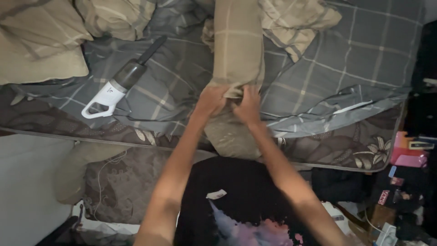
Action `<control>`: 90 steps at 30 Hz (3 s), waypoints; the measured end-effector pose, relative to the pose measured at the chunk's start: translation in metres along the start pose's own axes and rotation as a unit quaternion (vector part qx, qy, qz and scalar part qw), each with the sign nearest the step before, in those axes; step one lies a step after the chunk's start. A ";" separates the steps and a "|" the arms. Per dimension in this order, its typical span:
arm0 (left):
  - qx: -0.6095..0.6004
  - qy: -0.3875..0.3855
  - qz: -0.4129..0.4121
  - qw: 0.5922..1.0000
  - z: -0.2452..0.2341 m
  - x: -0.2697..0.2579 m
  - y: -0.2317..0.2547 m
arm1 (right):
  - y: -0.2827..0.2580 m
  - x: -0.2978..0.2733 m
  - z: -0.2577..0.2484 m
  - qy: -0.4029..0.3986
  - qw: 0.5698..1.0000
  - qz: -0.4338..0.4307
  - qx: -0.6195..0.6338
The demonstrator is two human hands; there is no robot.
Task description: The person straightens and smooths a beige pillowcase on a bed, repeatedly adjusting and tucking the fabric around the pillow. The hands work along the length of the pillow, pulling and aligning the case to fit neatly.
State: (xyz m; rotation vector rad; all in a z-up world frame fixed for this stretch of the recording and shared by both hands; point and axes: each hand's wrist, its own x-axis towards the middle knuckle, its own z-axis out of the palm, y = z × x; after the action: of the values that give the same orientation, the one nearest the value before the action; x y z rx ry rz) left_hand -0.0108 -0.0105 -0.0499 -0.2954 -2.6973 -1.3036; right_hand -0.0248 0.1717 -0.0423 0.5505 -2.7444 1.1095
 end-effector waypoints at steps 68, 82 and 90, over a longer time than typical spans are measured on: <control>0.129 0.121 0.151 0.973 -0.050 0.058 0.067 | -0.007 0.062 -0.031 0.044 0.980 0.031 0.193; 0.280 0.003 0.024 0.960 0.009 -0.042 -0.016 | 0.032 -0.058 0.034 -0.146 0.976 0.137 0.083; 0.012 -0.045 -0.037 0.998 -0.023 -0.015 0.015 | 0.013 -0.068 0.052 -0.030 0.992 0.011 0.119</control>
State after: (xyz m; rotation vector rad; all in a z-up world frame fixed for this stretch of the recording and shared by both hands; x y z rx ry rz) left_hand 0.0081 -0.0216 -0.0275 -0.2601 -2.8228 -1.3060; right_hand 0.0343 0.1634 -0.1058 0.5904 -2.6903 1.4603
